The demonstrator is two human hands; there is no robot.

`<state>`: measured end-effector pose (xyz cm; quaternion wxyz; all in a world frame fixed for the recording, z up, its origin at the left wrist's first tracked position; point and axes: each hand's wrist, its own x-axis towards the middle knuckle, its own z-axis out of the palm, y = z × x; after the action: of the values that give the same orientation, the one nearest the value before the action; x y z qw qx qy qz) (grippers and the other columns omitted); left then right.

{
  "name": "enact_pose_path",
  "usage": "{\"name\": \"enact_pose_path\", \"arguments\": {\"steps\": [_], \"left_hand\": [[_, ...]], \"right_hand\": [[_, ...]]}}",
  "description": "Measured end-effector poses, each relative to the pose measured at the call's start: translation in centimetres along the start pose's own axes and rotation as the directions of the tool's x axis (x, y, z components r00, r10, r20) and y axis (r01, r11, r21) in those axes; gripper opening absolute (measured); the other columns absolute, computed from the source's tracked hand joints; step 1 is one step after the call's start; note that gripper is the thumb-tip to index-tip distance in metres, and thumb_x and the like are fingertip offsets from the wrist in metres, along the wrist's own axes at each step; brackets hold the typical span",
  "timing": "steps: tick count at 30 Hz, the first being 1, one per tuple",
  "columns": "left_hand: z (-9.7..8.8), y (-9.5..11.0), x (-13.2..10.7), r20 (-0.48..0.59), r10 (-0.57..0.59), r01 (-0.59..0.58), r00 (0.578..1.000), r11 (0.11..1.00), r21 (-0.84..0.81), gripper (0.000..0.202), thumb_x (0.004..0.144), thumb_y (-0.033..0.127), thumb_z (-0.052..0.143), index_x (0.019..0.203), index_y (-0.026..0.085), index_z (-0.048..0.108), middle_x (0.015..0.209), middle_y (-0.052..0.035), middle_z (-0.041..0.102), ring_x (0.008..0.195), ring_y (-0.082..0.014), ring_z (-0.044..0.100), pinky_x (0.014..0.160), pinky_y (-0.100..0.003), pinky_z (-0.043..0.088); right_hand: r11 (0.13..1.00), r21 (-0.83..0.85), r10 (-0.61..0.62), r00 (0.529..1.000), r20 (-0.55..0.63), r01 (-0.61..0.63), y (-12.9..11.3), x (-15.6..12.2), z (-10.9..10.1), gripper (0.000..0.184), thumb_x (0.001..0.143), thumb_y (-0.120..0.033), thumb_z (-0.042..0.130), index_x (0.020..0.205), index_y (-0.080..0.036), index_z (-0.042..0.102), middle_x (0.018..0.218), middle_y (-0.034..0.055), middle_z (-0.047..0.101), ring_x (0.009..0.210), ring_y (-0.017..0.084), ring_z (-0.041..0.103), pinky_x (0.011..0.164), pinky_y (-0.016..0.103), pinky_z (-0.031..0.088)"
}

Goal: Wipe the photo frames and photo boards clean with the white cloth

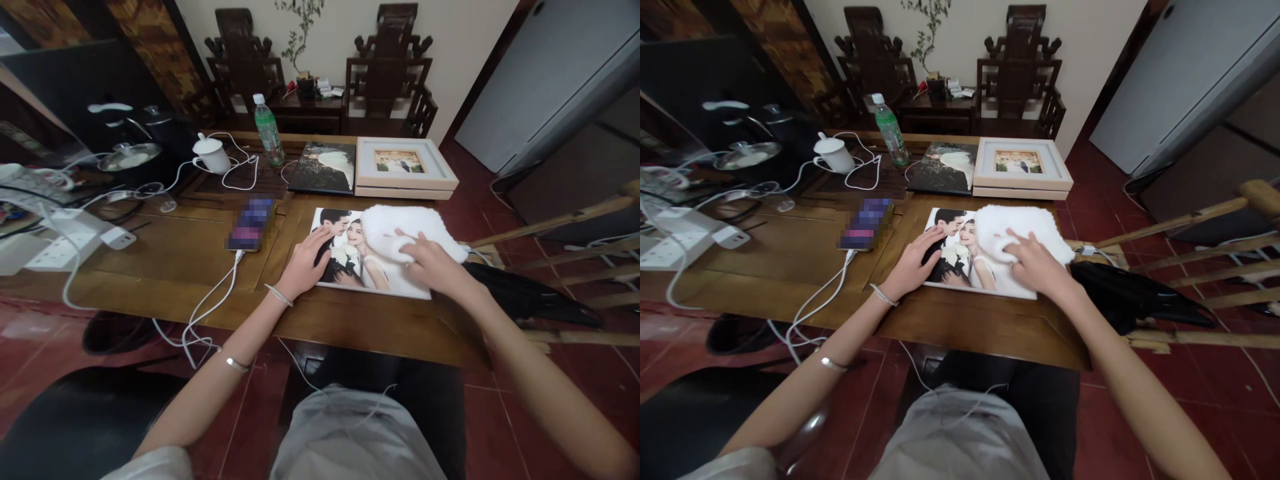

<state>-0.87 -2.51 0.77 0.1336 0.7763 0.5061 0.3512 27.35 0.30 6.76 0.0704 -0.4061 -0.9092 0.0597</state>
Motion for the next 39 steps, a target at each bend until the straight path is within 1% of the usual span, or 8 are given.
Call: {"name": "enact_pose_path", "arguments": {"steps": [4,7,16,20,24,30,35,39], "left_hand": [[0.0,-0.1,0.0,0.005,0.000,0.000,1.000,1.000,0.001,0.040,0.091,0.019,0.045,0.131,0.021,0.049,0.142,-0.0097,0.047,0.136,-0.0234,0.037,0.110,-0.050,0.033],[0.0,0.0,0.0,0.002,0.000,0.000,1.000,1.000,-0.001,0.040,0.091,0.019,0.045,0.131,0.020,0.050,0.142,-0.0096,0.048,0.136,-0.0233,0.037,0.111,-0.049,0.033],[0.1,0.0,0.0,0.005,-0.014,0.014,1.000,1.000,0.017,0.040,0.091,0.020,0.045,0.131,0.019,0.049,0.142,-0.0101,0.047,0.136,-0.0216,0.037,0.111,-0.047,0.033],[0.1,-0.1,-0.1,0.012,-0.022,0.021,1.000,1.000,0.021,0.042,0.091,0.020,0.045,0.133,0.020,0.048,0.143,-0.0102,0.046,0.137,-0.0218,0.036,0.110,-0.048,0.033],[0.0,-0.1,0.0,-0.002,-0.009,0.009,1.000,1.000,0.010,0.040,0.091,0.020,0.045,0.130,0.019,0.050,0.141,-0.0105,0.048,0.135,-0.0225,0.038,0.111,-0.048,0.033],[0.0,-0.2,0.0,-0.005,0.004,-0.004,1.000,1.000,-0.020,0.039,0.092,0.024,0.046,0.130,0.021,0.051,0.141,-0.0093,0.048,0.136,-0.0240,0.038,0.111,-0.050,0.033],[-0.4,0.5,0.0,-0.050,-0.017,0.011,0.999,0.994,-0.110,0.040,0.097,0.030,0.036,0.133,0.020,0.049,0.142,-0.0084,0.047,0.135,-0.0214,0.039,0.113,-0.046,0.030],[-0.9,1.0,-0.3,-0.173,-0.030,-0.012,0.984,0.972,-0.235,0.045,0.100,0.036,0.027,0.138,0.019,0.043,0.146,-0.0080,0.043,0.137,-0.0197,0.035,0.115,-0.042,0.026]], "right_hand": [[0.998,-0.028,0.060,0.995,-0.078,-0.063,2.7,3.6,0.8,0.045,0.069,0.000,0.039,0.106,-0.009,0.063,0.131,0.0201,0.055,0.132,0.032,0.040,0.107,0.059,0.028],[0.995,-0.058,0.074,0.992,-0.103,-0.080,2.3,4.0,1.3,0.047,0.071,0.001,0.037,0.110,-0.007,0.061,0.133,0.0226,0.053,0.135,0.033,0.033,0.105,0.064,0.027],[0.999,-0.029,-0.037,0.999,0.020,0.038,-8.4,-4.3,1.1,0.039,0.066,0.004,0.042,0.089,-0.013,0.069,0.144,0.0149,0.042,0.137,0.040,0.024,0.105,0.069,0.025],[0.992,0.039,-0.125,0.989,0.083,0.122,-9.8,-5.6,0.4,0.041,0.066,0.004,0.041,0.089,-0.015,0.069,0.142,0.0124,0.046,0.137,0.037,0.029,0.104,0.068,0.029],[0.994,0.081,-0.079,0.996,0.039,0.076,-6.2,-2.5,0.6,0.043,0.067,0.002,0.040,0.094,-0.018,0.068,0.140,0.0095,0.050,0.136,0.029,0.033,0.110,0.060,0.025],[0.998,0.007,0.068,0.995,-0.068,-0.068,-1.2,5.1,1.2,0.045,0.072,0.001,0.038,0.108,-0.009,0.063,0.130,0.0212,0.055,0.136,0.034,0.032,0.105,0.066,0.023],[0.997,-0.052,0.051,0.996,-0.072,-0.055,-3.9,7.4,1.7,0.044,0.075,-0.001,0.041,0.112,-0.010,0.062,0.143,0.0192,0.043,0.135,0.040,0.028,0.100,0.072,0.023],[0.993,-0.004,-0.116,0.993,0.028,0.116,-7.8,4.6,2.4,0.042,0.074,0.001,0.044,0.105,-0.016,0.067,0.146,0.0104,0.041,0.139,0.036,0.022,0.106,0.070,0.015]]}}
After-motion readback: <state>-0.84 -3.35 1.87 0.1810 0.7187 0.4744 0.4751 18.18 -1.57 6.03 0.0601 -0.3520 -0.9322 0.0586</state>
